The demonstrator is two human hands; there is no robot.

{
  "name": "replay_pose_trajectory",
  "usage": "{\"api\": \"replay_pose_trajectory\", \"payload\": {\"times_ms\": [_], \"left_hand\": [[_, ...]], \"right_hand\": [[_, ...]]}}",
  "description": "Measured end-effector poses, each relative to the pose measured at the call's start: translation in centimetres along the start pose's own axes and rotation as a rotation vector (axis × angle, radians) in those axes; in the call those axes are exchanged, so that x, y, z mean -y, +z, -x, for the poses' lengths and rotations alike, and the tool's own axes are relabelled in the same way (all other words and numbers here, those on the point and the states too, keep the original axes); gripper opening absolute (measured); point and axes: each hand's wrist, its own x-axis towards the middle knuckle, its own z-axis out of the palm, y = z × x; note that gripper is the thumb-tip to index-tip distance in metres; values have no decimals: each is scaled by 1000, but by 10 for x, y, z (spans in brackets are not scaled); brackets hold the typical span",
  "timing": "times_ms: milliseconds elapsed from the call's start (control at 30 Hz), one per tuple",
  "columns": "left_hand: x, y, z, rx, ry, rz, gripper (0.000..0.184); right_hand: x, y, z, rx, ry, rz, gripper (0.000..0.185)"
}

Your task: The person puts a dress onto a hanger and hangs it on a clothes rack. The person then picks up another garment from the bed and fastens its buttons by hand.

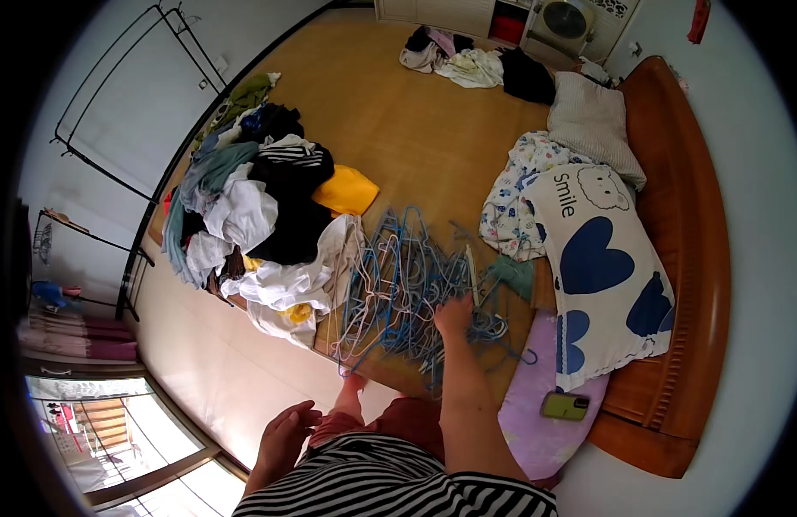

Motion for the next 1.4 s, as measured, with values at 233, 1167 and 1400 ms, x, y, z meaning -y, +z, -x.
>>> {"api": "replay_pose_trajectory", "payload": {"times_ms": [233, 1167, 1400], "left_hand": [[8, -7, 11, 15, -33, 31, 41], [-58, -112, 17, 235, -61, -105, 37], [-95, -235, 1, 74, 468, 38, 65]], "right_hand": [[-40, 11, -34, -163, -202, -47, 36], [113, -44, 278, 271, -293, -1623, 28], [251, 23, 356, 773, -327, -1280, 30]]}}
